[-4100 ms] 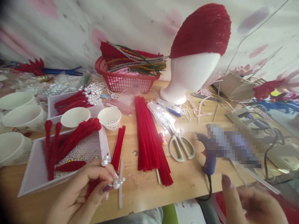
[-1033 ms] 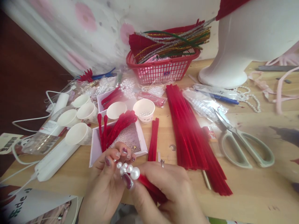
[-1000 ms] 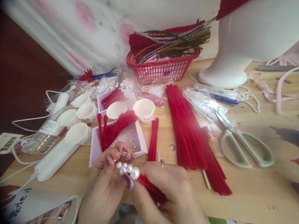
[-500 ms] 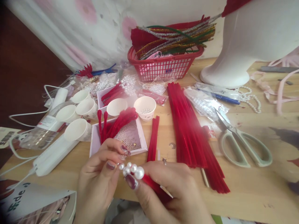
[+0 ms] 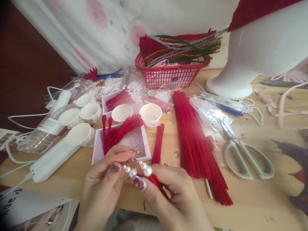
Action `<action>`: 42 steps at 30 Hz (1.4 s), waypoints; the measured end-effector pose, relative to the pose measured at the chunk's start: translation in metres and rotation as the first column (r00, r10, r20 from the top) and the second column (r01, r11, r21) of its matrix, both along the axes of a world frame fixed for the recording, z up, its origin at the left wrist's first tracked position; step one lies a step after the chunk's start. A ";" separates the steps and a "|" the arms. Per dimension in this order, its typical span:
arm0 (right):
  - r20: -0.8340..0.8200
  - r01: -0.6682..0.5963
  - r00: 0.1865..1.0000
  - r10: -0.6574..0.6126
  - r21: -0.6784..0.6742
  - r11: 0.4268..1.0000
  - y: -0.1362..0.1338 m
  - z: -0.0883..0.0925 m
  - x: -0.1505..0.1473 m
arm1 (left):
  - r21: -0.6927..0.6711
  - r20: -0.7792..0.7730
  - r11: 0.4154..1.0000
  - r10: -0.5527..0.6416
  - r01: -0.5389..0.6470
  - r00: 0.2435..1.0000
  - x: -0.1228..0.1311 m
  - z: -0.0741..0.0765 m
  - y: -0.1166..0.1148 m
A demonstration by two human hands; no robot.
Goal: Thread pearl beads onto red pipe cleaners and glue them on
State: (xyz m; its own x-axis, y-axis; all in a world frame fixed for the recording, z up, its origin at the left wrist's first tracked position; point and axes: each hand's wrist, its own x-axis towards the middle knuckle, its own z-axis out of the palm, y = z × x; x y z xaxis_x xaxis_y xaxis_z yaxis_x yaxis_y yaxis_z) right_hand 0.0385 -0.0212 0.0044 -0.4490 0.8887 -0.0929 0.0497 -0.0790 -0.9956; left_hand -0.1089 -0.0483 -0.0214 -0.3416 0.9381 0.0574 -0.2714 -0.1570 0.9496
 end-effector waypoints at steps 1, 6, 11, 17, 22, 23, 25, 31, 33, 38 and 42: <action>-0.010 -0.007 1.000 0.007 -0.023 1.000 0.000 0.000 0.000 | -0.024 0.035 1.000 0.005 -0.004 0.999 0.001 0.001 0.000; -0.014 -0.012 1.000 0.011 -0.051 0.999 0.002 -0.002 -0.002 | -0.044 0.257 0.999 0.007 0.004 0.966 0.008 0.008 0.003; -0.044 -0.013 0.999 0.009 -0.081 0.997 0.001 -0.005 -0.004 | -0.051 0.285 0.996 -0.054 0.072 0.957 0.003 0.003 0.006; -0.057 -0.029 0.998 0.028 -0.007 1.000 0.004 -0.011 -0.004 | 0.004 0.157 0.989 -0.147 0.148 0.977 -0.007 -0.006 0.005; 0.112 -0.117 0.989 0.098 0.172 0.978 0.007 -0.011 0.000 | 0.071 -0.084 0.997 -0.018 0.024 0.996 -0.010 0.001 0.007; 0.154 -0.138 0.982 0.106 0.211 0.968 0.007 -0.010 0.000 | 0.075 -0.130 0.997 -0.022 0.032 0.991 -0.011 0.004 0.007; 0.218 -0.170 0.970 0.110 0.281 0.944 0.006 -0.009 0.002 | 0.045 -0.196 0.997 -0.052 0.062 0.979 -0.012 0.008 0.008; 0.279 -0.233 0.950 0.138 0.345 0.909 0.003 -0.009 0.008 | -0.045 -0.271 0.996 -0.086 0.076 0.959 -0.011 0.011 0.007; 0.311 -0.234 0.943 0.119 0.363 0.902 0.002 -0.010 0.010 | -0.041 -0.274 0.998 -0.053 0.043 0.960 -0.009 0.011 0.007; 0.363 -0.230 0.928 0.086 0.374 0.899 0.003 -0.006 0.008 | -0.037 -0.272 0.999 -0.034 0.025 0.962 -0.005 0.013 0.004; 0.361 -0.224 0.930 0.068 0.410 0.884 0.005 -0.005 0.006 | -0.047 -0.257 0.999 -0.033 0.022 0.966 -0.004 0.013 0.004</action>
State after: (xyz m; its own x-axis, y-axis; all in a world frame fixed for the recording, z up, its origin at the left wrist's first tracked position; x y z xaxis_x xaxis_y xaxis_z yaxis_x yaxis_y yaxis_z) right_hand 0.0442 -0.0164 -0.0010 -0.5896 0.7981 0.1243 0.3537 0.3935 -0.8486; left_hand -0.1129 -0.0447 -0.0084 -0.2947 0.9504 0.0993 -0.0200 -0.1100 0.9937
